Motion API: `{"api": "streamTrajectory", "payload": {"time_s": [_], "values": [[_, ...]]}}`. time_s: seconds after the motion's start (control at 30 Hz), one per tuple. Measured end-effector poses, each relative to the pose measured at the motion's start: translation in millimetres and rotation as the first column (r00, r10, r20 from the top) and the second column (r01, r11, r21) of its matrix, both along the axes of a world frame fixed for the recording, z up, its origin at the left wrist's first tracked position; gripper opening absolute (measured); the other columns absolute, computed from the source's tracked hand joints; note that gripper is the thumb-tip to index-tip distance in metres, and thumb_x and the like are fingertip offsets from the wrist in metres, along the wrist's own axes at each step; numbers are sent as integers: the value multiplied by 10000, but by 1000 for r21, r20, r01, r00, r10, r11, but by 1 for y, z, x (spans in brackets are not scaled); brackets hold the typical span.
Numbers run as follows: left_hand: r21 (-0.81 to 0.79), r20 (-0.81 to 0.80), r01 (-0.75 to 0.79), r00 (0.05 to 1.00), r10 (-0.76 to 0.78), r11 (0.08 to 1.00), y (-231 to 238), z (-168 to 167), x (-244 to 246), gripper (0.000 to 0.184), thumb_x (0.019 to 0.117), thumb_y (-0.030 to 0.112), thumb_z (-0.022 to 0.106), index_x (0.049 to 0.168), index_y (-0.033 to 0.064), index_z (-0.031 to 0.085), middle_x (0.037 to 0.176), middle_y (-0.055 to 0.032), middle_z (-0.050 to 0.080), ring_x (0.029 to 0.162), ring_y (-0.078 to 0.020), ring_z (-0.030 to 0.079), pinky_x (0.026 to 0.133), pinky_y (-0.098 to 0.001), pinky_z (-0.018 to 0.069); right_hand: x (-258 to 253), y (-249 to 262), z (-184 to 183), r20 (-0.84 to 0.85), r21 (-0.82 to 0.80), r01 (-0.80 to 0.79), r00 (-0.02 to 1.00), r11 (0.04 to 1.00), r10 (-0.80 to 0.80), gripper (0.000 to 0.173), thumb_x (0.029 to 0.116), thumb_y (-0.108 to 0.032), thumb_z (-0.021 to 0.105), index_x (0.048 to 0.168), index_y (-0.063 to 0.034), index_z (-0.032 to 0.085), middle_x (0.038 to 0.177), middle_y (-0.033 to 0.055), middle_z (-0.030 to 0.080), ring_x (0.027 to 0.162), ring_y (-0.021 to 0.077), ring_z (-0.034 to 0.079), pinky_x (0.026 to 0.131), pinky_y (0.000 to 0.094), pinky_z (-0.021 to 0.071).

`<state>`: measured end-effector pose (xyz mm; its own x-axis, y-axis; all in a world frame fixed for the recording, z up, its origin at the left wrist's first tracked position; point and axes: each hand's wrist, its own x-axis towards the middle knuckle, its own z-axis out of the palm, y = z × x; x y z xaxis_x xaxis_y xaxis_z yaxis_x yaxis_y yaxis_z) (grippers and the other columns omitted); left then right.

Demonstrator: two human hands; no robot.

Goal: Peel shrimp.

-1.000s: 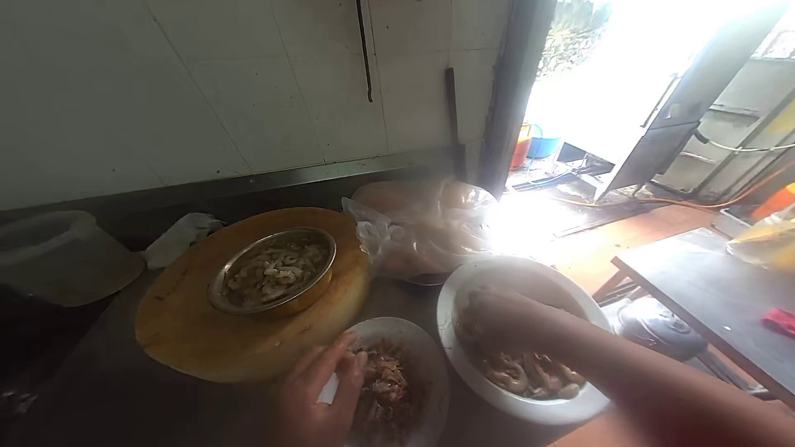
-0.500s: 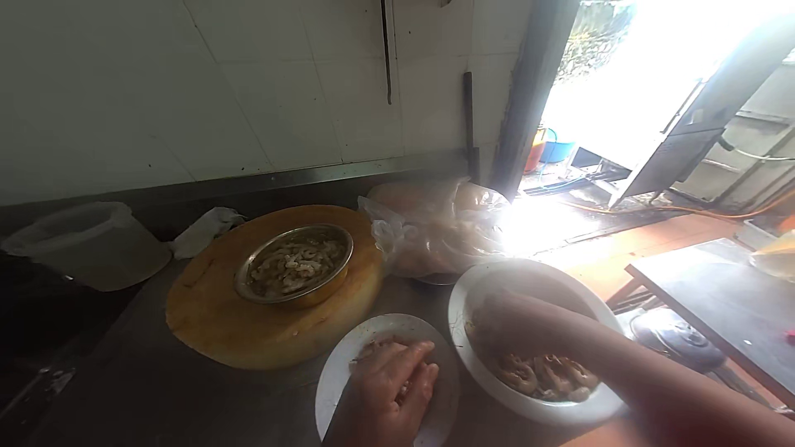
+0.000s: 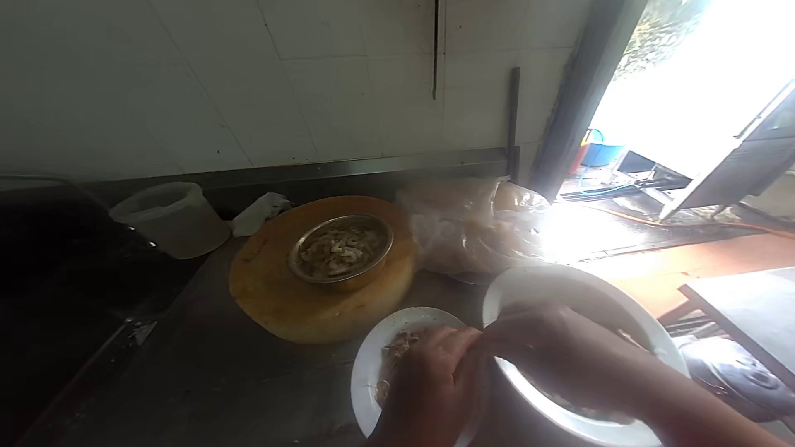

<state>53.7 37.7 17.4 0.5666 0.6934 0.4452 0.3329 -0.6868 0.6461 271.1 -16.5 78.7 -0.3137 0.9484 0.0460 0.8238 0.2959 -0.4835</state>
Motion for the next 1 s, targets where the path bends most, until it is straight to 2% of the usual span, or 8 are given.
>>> {"api": "streamTrajectory", "payload": {"time_s": [0.17,0.27,0.4,0.47,0.53,0.83,0.9,1.0], "values": [[-68,68,-57,996,62,996,1,-11,-31,243,1010,326,621,1064,149,777,950,51,714,873,-35,682,771,-236,606,-39,1,-27,-32,243,19,999,970,-12,252,1061,-324,513,1047,-214,739,919,-67,684,908,56,653,802,276,562],[-356,183,-71,973,144,932,3,-13,-54,204,990,270,672,1068,115,778,992,9,741,885,-98,720,781,-280,638,-51,4,-36,-159,311,93,986,946,-44,205,1046,-305,557,1067,-262,756,991,-101,696,953,22,652,818,254,571],[-664,354,60,904,242,746,4,-13,-75,220,988,177,675,1106,9,755,976,-119,743,822,-212,718,763,-356,626,-62,10,-51,-240,209,91,970,974,-39,261,1005,-199,588,1215,-246,734,1237,-66,690,1175,63,626,994,304,553],[-700,385,106,889,248,707,1,-13,-78,231,985,160,683,1131,-6,749,968,-134,741,812,-208,712,758,-352,621,-72,12,-55,-333,114,101,941,988,-58,285,1011,-320,635,1256,-199,715,1214,-42,709,1137,58,656,985,294,568],[-711,400,135,885,238,690,-3,-15,-78,238,981,140,684,1150,-17,740,981,-141,744,822,-209,719,768,-353,625,-79,16,-60,-437,73,91,898,993,-50,259,1022,-376,636,1155,-183,745,1077,-62,735,995,26,695,882,245,608],[-775,567,303,720,399,554,-1,-25,-76,172,968,154,634,1017,8,711,911,-119,669,783,-188,658,721,-352,593,-82,10,-76,-629,46,253,759,966,-168,155,1013,-301,665,990,-166,737,868,-71,736,741,57,714,664,247,636],[-780,550,274,730,406,563,2,-26,-78,206,977,154,664,1091,-4,731,997,-143,683,820,-196,660,747,-351,591,-78,7,-79,-562,12,286,795,958,-230,143,982,-331,702,975,-193,741,899,-86,734,776,40,708,685,241,626],[-757,517,215,774,365,617,1,-28,-74,206,939,121,732,1108,9,765,1126,-150,714,901,-201,695,811,-349,605,-79,4,-82,-502,32,241,843,970,-193,75,953,-198,701,1013,-177,743,1131,-42,710,1025,59,692,867,264,627]]}}
